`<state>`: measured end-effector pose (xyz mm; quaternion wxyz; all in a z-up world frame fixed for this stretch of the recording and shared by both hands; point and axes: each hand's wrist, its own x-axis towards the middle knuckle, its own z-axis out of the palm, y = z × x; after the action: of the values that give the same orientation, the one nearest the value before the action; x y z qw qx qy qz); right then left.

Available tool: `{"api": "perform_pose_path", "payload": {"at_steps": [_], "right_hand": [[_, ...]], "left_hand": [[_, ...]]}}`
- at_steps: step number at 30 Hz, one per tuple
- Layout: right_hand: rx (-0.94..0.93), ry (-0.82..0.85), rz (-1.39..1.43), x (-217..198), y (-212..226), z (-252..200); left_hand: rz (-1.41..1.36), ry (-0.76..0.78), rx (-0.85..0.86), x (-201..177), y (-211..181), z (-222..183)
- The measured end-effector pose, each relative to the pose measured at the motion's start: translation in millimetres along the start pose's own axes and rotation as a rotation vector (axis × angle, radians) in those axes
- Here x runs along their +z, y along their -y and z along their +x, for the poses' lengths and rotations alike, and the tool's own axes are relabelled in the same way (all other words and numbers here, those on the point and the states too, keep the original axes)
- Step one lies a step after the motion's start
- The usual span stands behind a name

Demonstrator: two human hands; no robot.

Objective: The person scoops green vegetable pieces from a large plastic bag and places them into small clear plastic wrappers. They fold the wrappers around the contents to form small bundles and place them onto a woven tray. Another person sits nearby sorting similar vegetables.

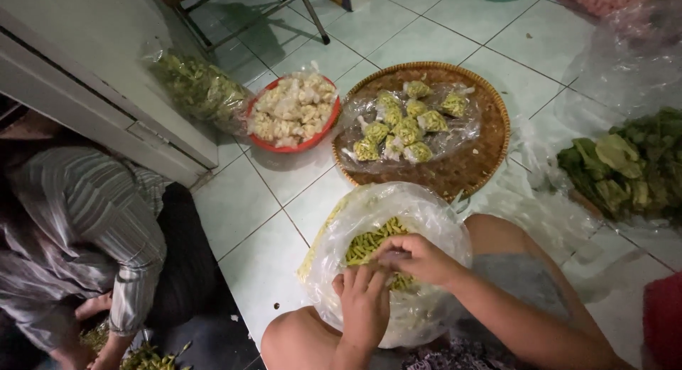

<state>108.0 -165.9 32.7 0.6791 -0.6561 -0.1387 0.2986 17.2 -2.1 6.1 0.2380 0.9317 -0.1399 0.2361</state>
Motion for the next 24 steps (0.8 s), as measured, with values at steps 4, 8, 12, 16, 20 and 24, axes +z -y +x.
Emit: {"api": "perform_pose_path", "payload": {"at_steps": [4,8,12,16,20,24], "right_hand": [[0.034,0.1,0.204,-10.6,-31.4,9.7],[-0.091,0.059,0.202,-6.2,-42.5,7.5],[0.017,-0.182,0.027,0.3,-47.1,6.9],[-0.04,-0.27,-0.26,7.7,-44.4,2.6],[-0.475,-0.231,-0.499,2.9,-54.7,3.0],[-0.558,-0.32,-0.519,5.2,-62.7,5.2]], "left_hand": [[-0.248,-0.088,-0.141,3.0,-1.0,1.1],[-0.418,-0.064,-0.267,0.3,-4.7,7.4],[-0.507,-0.046,-0.419,12.0,1.4,4.5],[-0.688,-0.03,-0.591,16.2,3.1,3.2],[-0.785,-0.038,-0.59,19.7,-5.6,3.4],[-0.309,-0.028,-0.441,37.8,-1.1,-1.8]]}}
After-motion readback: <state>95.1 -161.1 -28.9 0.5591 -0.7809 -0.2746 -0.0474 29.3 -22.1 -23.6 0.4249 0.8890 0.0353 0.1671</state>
